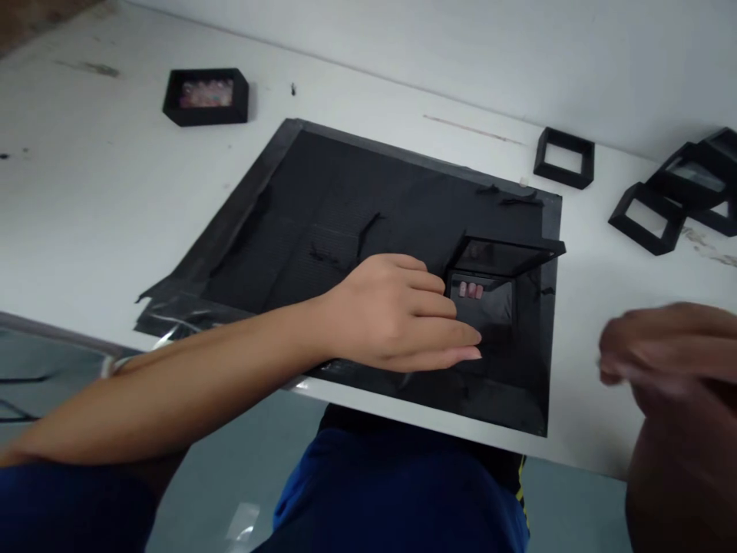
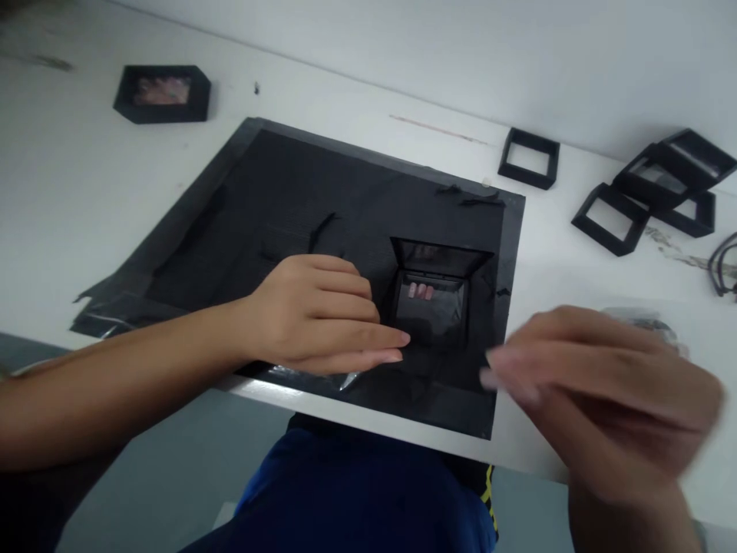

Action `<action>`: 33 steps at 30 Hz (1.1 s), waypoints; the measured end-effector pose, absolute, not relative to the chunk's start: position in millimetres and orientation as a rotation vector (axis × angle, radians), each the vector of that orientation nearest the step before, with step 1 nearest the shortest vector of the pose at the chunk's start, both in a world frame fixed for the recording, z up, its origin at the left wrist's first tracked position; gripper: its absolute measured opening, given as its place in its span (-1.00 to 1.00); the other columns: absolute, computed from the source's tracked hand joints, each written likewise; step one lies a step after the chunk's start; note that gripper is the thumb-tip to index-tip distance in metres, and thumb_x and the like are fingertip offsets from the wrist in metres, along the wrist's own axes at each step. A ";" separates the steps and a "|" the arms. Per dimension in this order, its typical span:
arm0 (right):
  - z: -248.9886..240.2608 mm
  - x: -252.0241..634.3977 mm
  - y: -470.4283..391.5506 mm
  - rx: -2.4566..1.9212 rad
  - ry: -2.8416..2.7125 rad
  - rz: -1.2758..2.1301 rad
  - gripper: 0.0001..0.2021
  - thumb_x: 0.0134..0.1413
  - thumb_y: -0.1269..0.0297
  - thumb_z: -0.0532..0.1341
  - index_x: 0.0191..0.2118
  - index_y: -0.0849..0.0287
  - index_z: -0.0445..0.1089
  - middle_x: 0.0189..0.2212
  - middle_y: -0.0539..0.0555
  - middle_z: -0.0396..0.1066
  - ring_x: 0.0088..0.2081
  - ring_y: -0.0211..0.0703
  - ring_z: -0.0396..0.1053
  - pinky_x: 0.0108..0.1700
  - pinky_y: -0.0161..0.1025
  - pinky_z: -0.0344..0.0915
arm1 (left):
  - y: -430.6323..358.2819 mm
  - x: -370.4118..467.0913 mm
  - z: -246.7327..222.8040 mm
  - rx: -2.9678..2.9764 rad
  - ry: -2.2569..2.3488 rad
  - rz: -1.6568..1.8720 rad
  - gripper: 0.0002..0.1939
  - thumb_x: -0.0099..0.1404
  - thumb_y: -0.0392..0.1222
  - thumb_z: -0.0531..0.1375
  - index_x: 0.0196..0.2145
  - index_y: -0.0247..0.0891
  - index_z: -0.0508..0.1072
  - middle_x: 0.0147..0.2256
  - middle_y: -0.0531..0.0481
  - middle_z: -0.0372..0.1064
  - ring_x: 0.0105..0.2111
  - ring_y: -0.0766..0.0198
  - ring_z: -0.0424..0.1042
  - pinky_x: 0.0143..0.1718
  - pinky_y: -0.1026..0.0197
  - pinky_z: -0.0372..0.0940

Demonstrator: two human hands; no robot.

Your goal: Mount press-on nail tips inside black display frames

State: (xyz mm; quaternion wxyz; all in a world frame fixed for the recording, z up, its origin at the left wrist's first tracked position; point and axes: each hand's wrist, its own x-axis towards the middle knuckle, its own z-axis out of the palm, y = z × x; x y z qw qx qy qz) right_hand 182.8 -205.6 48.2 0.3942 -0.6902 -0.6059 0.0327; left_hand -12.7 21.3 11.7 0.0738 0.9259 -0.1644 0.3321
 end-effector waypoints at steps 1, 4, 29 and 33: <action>42.0 183.8 -192.2 -1.658 -1.579 0.081 -0.65 0.17 0.37 0.29 -0.03 -0.30 0.52 -0.33 -0.02 0.54 -0.43 -0.13 0.45 -0.53 -0.18 0.34 | 21.3 -12.9 11.7 2.782 -0.475 1.027 -0.82 0.37 -0.03 0.24 -0.25 -0.15 0.58 -0.58 0.22 0.42 -0.56 0.48 0.40 -0.53 0.29 0.20; 21.5 191.2 -165.2 -1.596 -1.686 0.129 -0.59 0.13 0.47 0.32 0.02 -0.17 0.53 -0.27 0.01 0.55 -0.44 -0.25 0.41 -0.55 -0.28 0.29 | 21.3 -13.5 12.8 2.819 -0.413 1.027 -0.80 0.39 -0.01 0.21 -0.25 -0.11 0.57 -0.57 0.24 0.43 -0.55 0.49 0.39 -0.52 0.29 0.19; -4.6 192.3 -157.6 -1.990 -1.669 0.236 -0.79 0.25 0.16 0.25 -0.05 0.02 0.53 -0.46 -0.03 0.38 -0.52 -0.32 0.28 -0.49 -0.30 0.25 | 22.0 -10.3 10.0 2.818 -0.326 0.934 -0.71 0.44 -0.03 0.14 -0.33 -0.16 0.58 -0.55 0.20 0.47 -0.56 0.47 0.40 -0.52 0.28 0.16; -3.8 192.9 -156.2 -1.992 -1.760 0.247 -0.82 0.27 0.14 0.23 -0.08 -0.02 0.52 -0.42 -0.02 0.39 -0.47 -0.28 0.31 -0.49 -0.27 0.24 | 22.5 -10.4 10.8 2.833 -0.287 0.826 -0.67 0.47 -0.02 0.09 -0.34 -0.14 0.58 -0.53 0.19 0.49 -0.55 0.47 0.40 -0.51 0.28 0.14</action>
